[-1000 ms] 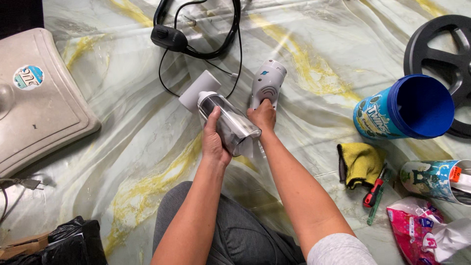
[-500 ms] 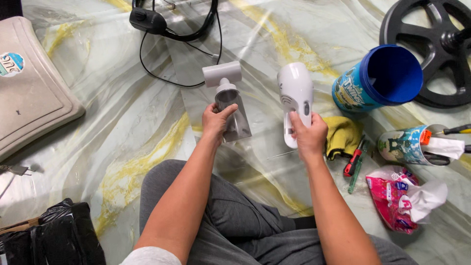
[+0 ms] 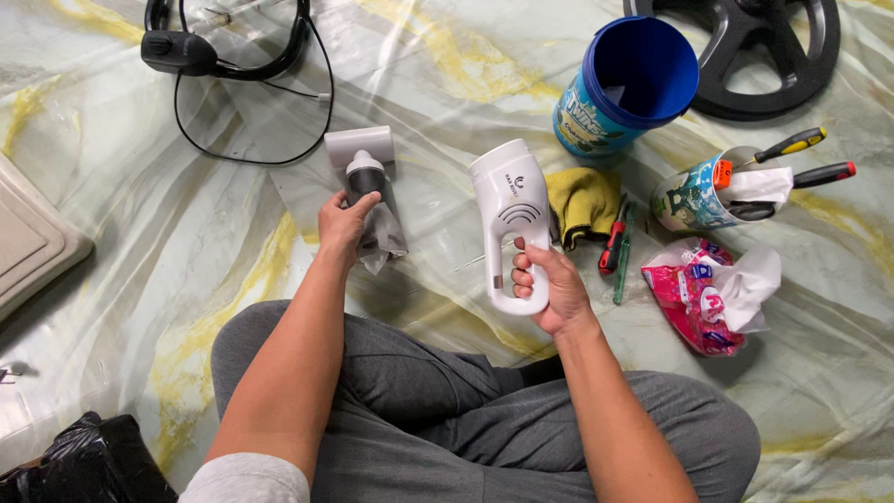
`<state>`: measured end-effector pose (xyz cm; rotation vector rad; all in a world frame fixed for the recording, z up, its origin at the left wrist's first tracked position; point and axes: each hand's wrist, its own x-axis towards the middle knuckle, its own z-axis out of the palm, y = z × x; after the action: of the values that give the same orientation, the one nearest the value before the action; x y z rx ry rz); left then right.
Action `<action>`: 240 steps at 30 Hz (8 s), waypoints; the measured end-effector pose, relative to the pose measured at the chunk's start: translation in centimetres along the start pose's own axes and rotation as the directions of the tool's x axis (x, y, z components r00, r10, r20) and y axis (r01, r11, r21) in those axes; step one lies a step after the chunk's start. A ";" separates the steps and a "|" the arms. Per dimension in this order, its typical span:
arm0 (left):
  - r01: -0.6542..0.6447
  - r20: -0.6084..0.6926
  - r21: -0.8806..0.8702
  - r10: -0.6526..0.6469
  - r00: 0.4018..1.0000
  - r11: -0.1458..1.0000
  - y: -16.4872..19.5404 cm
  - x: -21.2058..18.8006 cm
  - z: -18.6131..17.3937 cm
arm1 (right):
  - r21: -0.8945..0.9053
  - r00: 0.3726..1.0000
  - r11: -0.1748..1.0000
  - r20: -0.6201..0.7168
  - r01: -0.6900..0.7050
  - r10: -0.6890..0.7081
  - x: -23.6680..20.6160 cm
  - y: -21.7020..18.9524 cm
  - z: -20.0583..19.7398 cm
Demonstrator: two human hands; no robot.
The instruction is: The person sits on the floor and services a handheld vacuum. They wipe the dust filter with tissue, empty debris from the dust canister into a blue bucket, brush the filter and housing with a toothbrush, unscrew the housing with a screwdriver, and reassemble the canister onto the motor body.
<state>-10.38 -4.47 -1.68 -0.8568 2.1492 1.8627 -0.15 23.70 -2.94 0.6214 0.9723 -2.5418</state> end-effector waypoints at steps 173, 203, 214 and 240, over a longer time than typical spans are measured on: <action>0.505 0.667 -0.431 -0.113 0.736 0.748 -6.7 -18.2 4.0 | -0.890 0.683 -0.172 0.437 0.423 -0.585 -17.6 2.0 4.8; 0.502 0.692 -0.464 -0.056 0.720 0.730 -7.5 -17.8 4.4 | -0.859 0.658 -0.209 0.495 0.467 -0.567 -17.4 1.6 5.3; 0.512 0.754 -0.474 0.030 0.656 0.717 -7.1 -18.1 3.8 | -0.852 0.645 -0.218 0.507 0.476 -0.572 -17.7 1.0 4.8; 0.507 0.787 -0.423 0.027 0.616 0.751 -6.8 -18.6 4.1 | -0.859 0.654 -0.229 0.500 0.458 -0.568 -17.7 -0.2 3.9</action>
<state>7.44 4.74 0.61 -0.2904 0.8406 2.2188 13.61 24.00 8.89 -0.2925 3.1166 -1.3400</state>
